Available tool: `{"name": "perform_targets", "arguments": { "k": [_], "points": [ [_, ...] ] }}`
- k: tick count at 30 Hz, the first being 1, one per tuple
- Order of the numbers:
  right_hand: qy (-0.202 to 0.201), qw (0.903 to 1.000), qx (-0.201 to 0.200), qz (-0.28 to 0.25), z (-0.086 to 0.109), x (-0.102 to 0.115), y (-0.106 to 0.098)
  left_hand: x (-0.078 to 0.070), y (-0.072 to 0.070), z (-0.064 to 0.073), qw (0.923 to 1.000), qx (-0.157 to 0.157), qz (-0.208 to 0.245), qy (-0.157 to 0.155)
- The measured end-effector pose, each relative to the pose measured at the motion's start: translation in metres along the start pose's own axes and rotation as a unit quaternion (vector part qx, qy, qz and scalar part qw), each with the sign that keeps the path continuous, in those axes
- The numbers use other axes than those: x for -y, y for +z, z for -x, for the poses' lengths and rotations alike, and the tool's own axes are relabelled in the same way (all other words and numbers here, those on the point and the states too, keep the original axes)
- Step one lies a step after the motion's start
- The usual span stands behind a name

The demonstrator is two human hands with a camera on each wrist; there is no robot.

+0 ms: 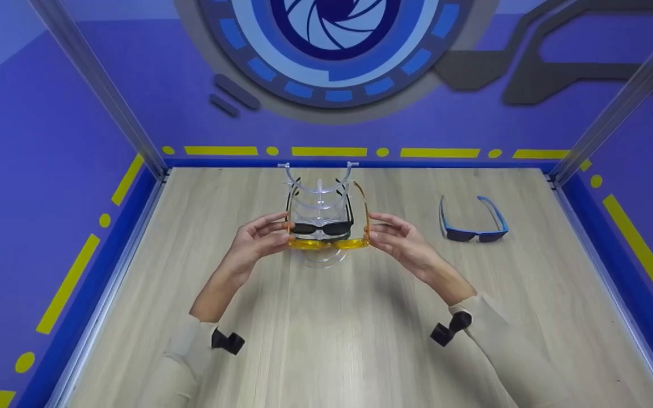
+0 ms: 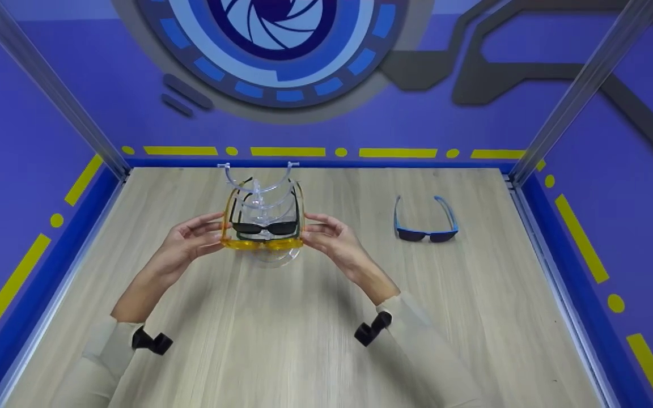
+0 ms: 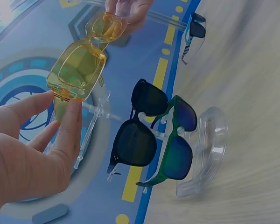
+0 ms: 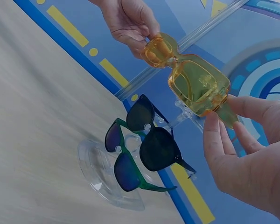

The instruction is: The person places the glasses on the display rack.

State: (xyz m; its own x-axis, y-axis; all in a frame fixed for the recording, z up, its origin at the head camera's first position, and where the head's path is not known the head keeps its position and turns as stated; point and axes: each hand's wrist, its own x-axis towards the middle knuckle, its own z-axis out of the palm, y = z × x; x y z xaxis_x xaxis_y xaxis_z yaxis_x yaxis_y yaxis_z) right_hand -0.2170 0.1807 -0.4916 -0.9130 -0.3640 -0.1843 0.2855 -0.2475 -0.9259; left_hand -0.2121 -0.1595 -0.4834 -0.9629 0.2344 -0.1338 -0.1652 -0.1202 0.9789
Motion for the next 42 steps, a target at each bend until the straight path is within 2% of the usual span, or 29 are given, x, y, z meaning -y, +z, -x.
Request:
{"name": "perform_targets", "arguments": {
  "k": [10,15,20,28,42],
  "points": [
    [-0.003,0.9994,-0.035,0.003,-0.021,0.002,0.007,-0.005,-0.010,-0.024,0.9997,-0.019,0.001,-0.016],
    [-0.007,0.9988,-0.047,0.012,-0.032,0.001,0.015,-0.006,-0.020,-0.030,0.9993,-0.031,-0.005,-0.019],
    [-0.006,0.9982,-0.056,0.021,-0.042,-0.001,0.021,-0.006,-0.028,-0.036,0.9988,-0.046,0.012,-0.008],
    [-0.005,0.9961,-0.087,0.015,-0.052,0.001,0.018,-0.004,-0.024,-0.055,0.9983,-0.057,0.004,-0.012],
    [-0.007,0.9964,-0.083,-0.015,-0.067,0.004,0.012,-0.006,-0.022,-0.069,0.9975,-0.065,0.023,-0.014]
  ]
}}
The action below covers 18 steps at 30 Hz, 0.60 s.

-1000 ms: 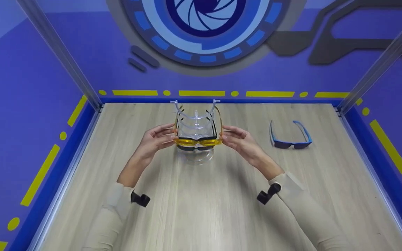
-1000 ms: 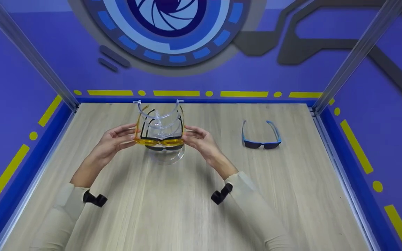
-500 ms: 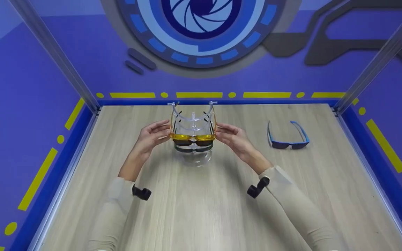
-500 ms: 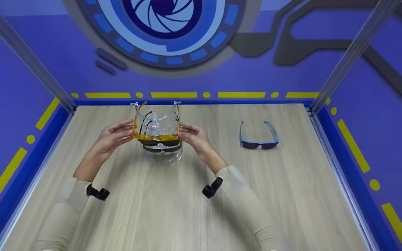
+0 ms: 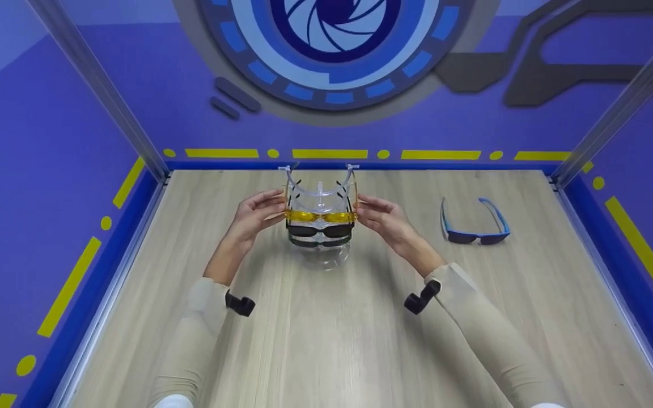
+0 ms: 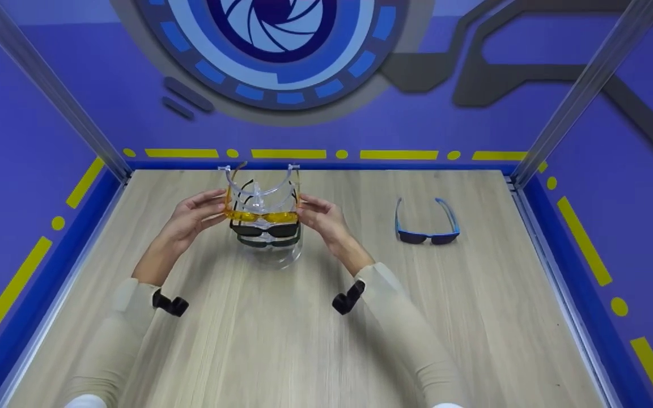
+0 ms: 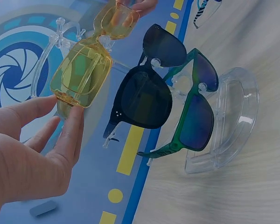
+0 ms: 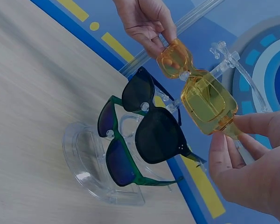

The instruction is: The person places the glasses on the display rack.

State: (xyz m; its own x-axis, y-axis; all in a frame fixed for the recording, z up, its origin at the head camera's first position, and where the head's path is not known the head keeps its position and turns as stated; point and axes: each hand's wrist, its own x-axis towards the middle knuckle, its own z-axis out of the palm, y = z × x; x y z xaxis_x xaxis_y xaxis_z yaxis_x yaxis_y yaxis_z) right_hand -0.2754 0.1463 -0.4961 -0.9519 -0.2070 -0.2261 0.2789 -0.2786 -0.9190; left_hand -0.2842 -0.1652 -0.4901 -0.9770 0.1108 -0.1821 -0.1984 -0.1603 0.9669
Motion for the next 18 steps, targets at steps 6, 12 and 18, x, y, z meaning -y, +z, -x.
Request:
{"name": "perform_targets", "arguments": {
  "k": [6,12,18],
  "points": [
    [0.008,0.9999,0.007,0.004,-0.0024,-0.0002,-0.0026,0.0016,0.0012,-0.0026,1.0000,-0.001,0.002,0.002],
    [0.017,0.9998,0.005,0.004,-0.0040,-0.0028,-0.0025,0.0022,-0.0004,-0.0024,1.0000,0.005,-0.002,0.001],
    [0.024,0.9996,0.003,0.014,-0.0038,-0.0050,-0.0035,0.0032,-0.0015,-0.0013,0.9999,0.010,-0.011,-0.005]
  ]
}}
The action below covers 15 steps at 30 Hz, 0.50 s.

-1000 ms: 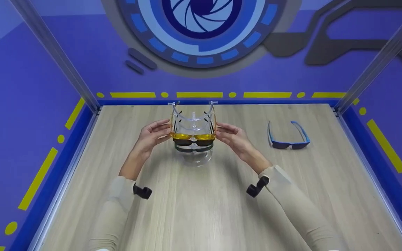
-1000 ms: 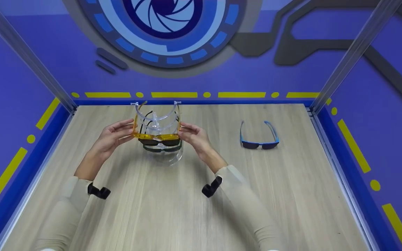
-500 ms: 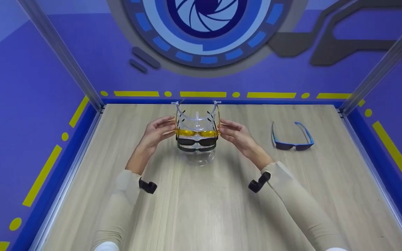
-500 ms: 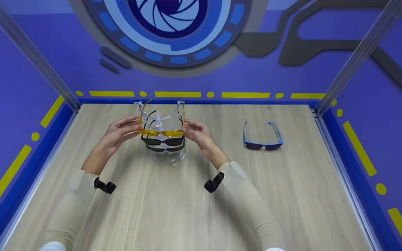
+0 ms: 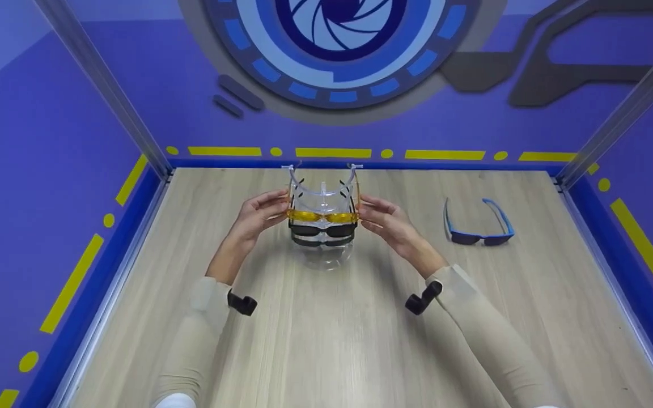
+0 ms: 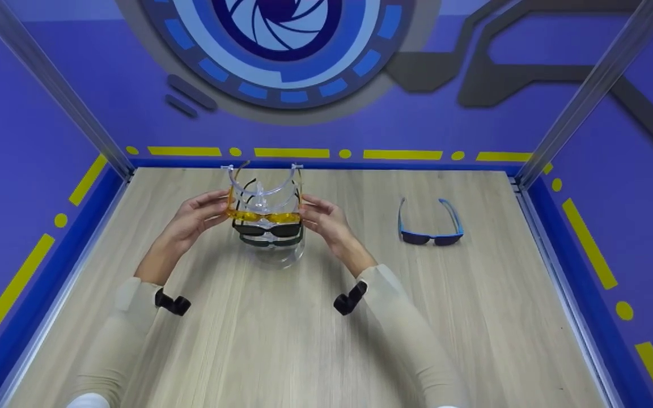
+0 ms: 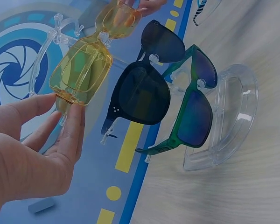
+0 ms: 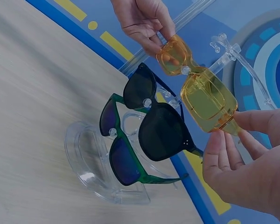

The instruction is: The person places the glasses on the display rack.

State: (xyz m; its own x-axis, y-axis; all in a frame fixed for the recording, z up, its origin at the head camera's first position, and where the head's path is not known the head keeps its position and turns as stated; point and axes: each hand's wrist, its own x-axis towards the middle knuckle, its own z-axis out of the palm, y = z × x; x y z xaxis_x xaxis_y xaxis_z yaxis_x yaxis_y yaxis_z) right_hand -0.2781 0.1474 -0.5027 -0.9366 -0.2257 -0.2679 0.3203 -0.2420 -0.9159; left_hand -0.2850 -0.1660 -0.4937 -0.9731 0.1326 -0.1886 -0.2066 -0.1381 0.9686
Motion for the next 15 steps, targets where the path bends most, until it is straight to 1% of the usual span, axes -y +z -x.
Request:
{"name": "perform_targets", "arguments": {
  "k": [4,10,15],
  "points": [
    [0.003,0.9999,0.001,0.009,0.001,0.000,0.000,0.000,-0.002,0.001,1.0000,0.001,0.003,-0.001],
    [0.006,0.9997,0.008,0.024,0.003,0.001,-0.005,0.001,-0.005,0.004,0.9997,-0.003,0.025,0.004],
    [0.007,0.9995,0.007,0.031,0.005,0.001,-0.012,0.002,-0.007,0.008,0.9998,0.003,0.020,0.005]
  ]
}}
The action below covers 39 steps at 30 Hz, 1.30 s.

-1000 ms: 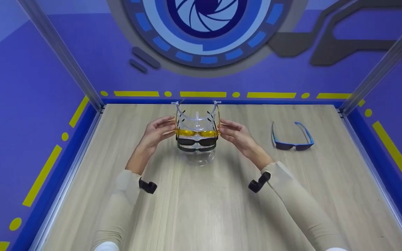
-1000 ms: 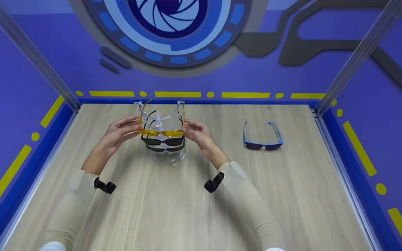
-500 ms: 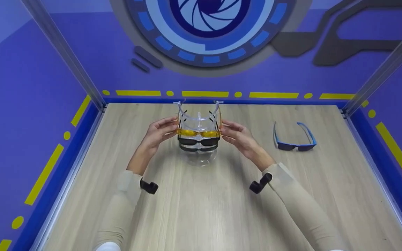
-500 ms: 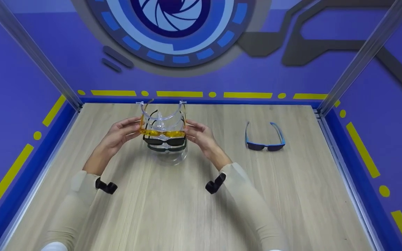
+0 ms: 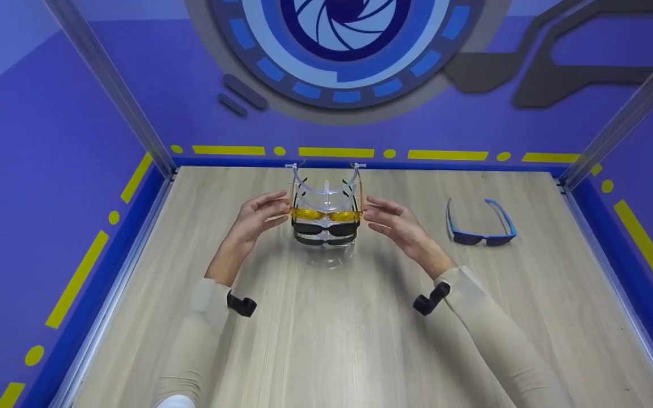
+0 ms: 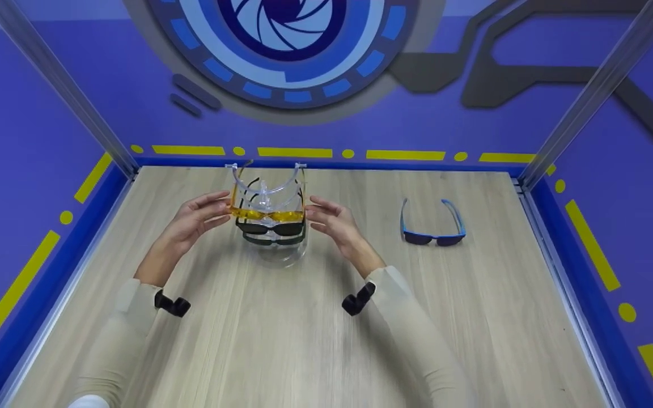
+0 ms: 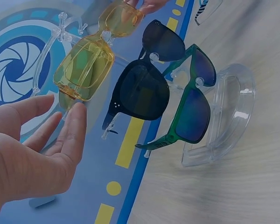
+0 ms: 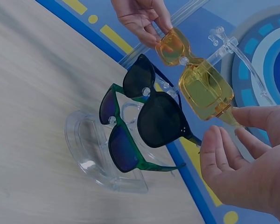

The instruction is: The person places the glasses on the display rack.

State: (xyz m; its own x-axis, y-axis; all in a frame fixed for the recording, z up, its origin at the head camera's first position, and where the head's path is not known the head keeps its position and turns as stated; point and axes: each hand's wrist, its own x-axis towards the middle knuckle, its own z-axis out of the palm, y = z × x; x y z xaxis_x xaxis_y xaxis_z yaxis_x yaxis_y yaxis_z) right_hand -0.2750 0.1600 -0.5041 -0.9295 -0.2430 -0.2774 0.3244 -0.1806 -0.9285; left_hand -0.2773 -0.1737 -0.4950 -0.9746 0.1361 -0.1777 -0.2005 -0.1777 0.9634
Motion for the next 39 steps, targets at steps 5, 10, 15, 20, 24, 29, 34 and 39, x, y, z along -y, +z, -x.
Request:
{"name": "perform_targets", "arguments": {
  "k": [5,10,15,20,24,29,34,39],
  "points": [
    [-0.014,0.9995,0.017,0.021,0.002,-0.001,-0.004,0.002,-0.001,0.000,0.9999,0.003,-0.013,0.005],
    [-0.012,0.9992,0.024,0.029,0.003,0.000,-0.002,0.004,0.000,-0.001,0.9999,0.001,-0.016,-0.003],
    [-0.008,0.9994,0.016,0.029,0.003,0.001,0.000,0.004,0.003,-0.001,0.9998,0.001,-0.019,-0.004],
    [-0.008,0.9992,0.018,0.036,0.003,0.002,0.002,0.000,0.004,0.001,0.9997,-0.001,-0.025,-0.004],
    [-0.007,0.9989,0.021,0.041,0.003,0.002,0.003,0.000,0.004,0.003,0.9998,-0.001,-0.021,-0.004],
    [-0.005,0.9991,0.017,0.038,0.003,0.001,0.000,0.001,0.004,0.005,0.9999,0.006,-0.011,-0.005],
    [-0.010,0.9990,0.028,0.034,0.005,-0.001,-0.009,0.004,-0.001,0.009,0.9994,0.011,-0.031,-0.005],
    [-0.007,0.9983,0.027,0.052,0.010,-0.005,-0.024,0.009,-0.007,0.021,0.9981,0.022,-0.056,-0.015]
  ]
}}
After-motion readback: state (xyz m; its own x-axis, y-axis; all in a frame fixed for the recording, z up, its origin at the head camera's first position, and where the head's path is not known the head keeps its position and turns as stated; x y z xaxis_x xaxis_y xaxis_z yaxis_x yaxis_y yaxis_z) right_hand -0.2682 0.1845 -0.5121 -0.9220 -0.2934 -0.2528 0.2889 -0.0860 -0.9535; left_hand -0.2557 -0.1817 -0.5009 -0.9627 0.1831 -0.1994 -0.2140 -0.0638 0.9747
